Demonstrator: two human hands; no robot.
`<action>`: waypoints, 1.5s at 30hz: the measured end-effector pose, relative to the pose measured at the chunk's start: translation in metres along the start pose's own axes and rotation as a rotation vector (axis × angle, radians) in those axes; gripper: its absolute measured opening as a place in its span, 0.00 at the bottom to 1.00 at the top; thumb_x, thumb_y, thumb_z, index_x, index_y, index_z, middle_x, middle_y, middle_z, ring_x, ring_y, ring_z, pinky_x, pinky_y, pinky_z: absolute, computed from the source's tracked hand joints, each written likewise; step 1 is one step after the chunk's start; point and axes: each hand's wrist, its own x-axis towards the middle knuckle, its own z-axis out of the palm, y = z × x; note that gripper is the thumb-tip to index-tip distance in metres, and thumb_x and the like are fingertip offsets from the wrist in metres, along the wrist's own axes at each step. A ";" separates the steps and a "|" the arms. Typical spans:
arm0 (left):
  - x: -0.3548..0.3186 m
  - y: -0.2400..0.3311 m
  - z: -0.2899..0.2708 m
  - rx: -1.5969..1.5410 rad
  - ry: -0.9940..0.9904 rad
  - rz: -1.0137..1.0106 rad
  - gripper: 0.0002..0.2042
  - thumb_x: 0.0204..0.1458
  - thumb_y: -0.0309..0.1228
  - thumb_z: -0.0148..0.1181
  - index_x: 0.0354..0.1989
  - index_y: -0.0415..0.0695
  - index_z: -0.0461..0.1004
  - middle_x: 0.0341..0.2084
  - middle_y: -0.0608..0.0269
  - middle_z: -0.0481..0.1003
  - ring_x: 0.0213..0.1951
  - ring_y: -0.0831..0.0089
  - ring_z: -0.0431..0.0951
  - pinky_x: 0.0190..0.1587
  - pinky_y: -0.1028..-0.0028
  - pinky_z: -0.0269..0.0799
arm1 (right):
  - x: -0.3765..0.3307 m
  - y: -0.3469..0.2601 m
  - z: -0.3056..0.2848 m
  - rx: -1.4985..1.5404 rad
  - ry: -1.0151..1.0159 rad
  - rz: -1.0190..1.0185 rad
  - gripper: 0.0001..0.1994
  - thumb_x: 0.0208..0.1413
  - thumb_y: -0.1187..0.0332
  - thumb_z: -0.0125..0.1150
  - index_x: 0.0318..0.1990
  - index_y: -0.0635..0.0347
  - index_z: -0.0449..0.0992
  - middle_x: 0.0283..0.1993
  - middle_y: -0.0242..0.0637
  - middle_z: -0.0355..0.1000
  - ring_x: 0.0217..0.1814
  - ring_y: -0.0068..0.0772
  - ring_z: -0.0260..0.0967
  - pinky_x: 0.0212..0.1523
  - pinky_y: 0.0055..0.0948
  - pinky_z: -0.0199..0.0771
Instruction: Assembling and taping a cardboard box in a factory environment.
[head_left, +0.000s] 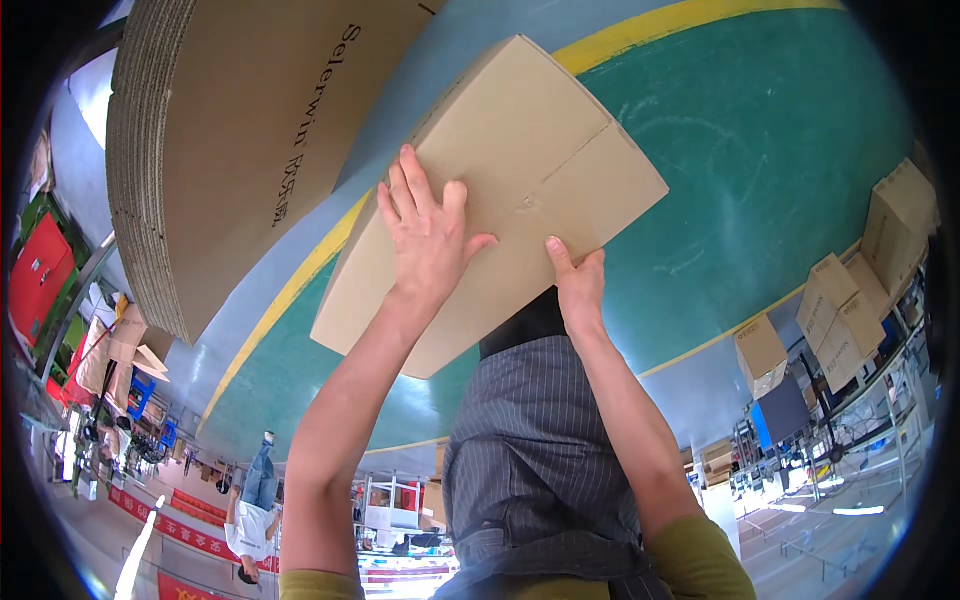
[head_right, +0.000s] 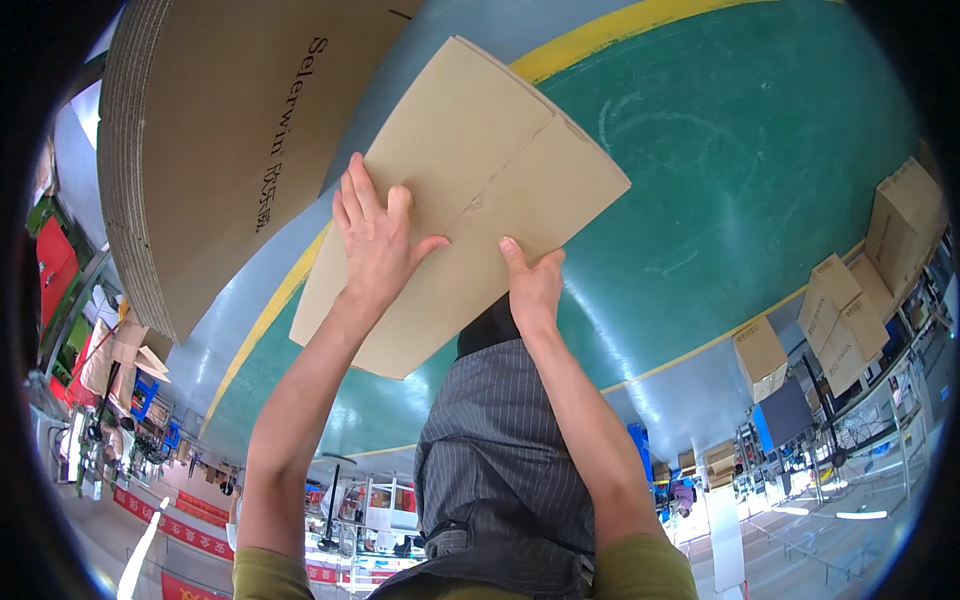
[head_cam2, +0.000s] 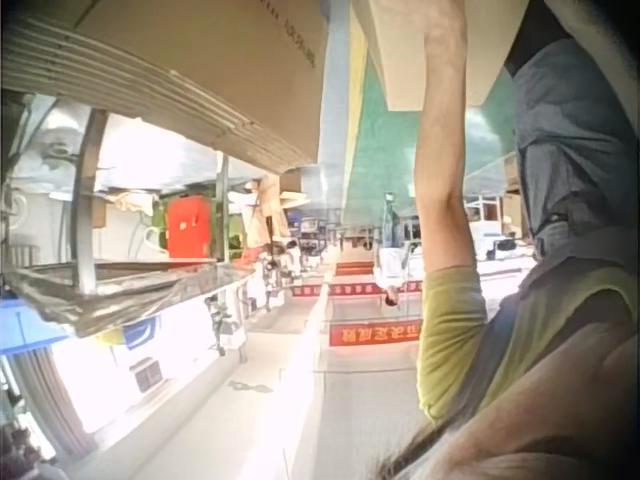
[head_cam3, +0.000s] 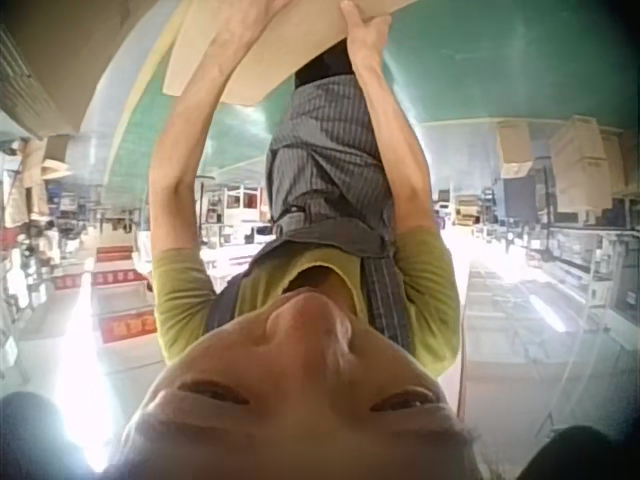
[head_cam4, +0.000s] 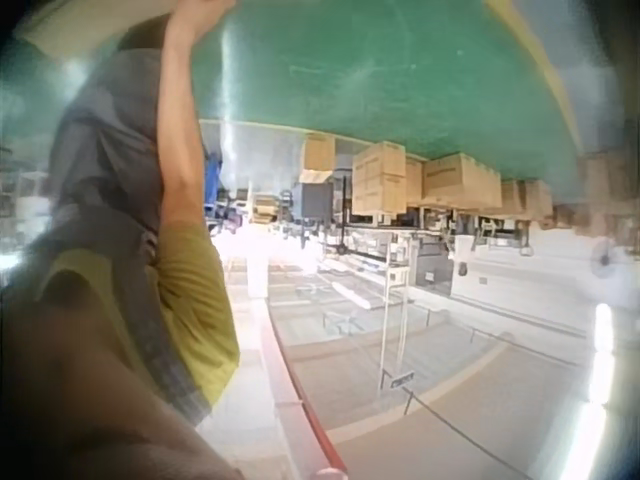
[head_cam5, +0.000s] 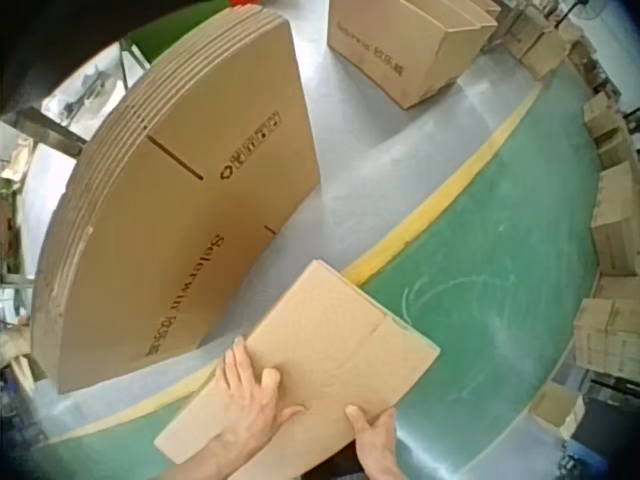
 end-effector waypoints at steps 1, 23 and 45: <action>0.000 0.000 0.002 0.027 0.026 -0.013 0.32 0.27 0.52 0.72 0.35 0.44 0.65 0.59 0.28 0.47 0.60 0.39 0.52 0.57 0.43 0.53 | -0.001 -0.004 0.000 -0.043 0.010 0.017 0.27 0.54 0.61 0.62 0.53 0.72 0.60 0.51 0.48 0.67 0.48 0.36 0.68 0.45 0.30 0.71; 0.001 -0.001 0.005 0.064 0.019 -0.040 0.32 0.27 0.51 0.73 0.35 0.42 0.65 0.59 0.28 0.47 0.60 0.41 0.52 0.57 0.47 0.55 | 0.036 -0.096 0.005 -0.894 0.196 -1.067 0.54 0.33 0.58 0.74 0.66 0.63 0.44 0.68 0.56 0.41 0.70 0.56 0.40 0.65 0.55 0.41; 0.003 -0.002 -0.005 -0.034 -0.002 -0.071 0.33 0.27 0.50 0.73 0.35 0.39 0.65 0.59 0.25 0.46 0.60 0.38 0.51 0.57 0.45 0.53 | 0.038 -0.086 -0.049 -0.500 0.002 -0.373 0.44 0.47 0.51 0.65 0.63 0.68 0.47 0.60 0.56 0.49 0.58 0.55 0.58 0.57 0.43 0.64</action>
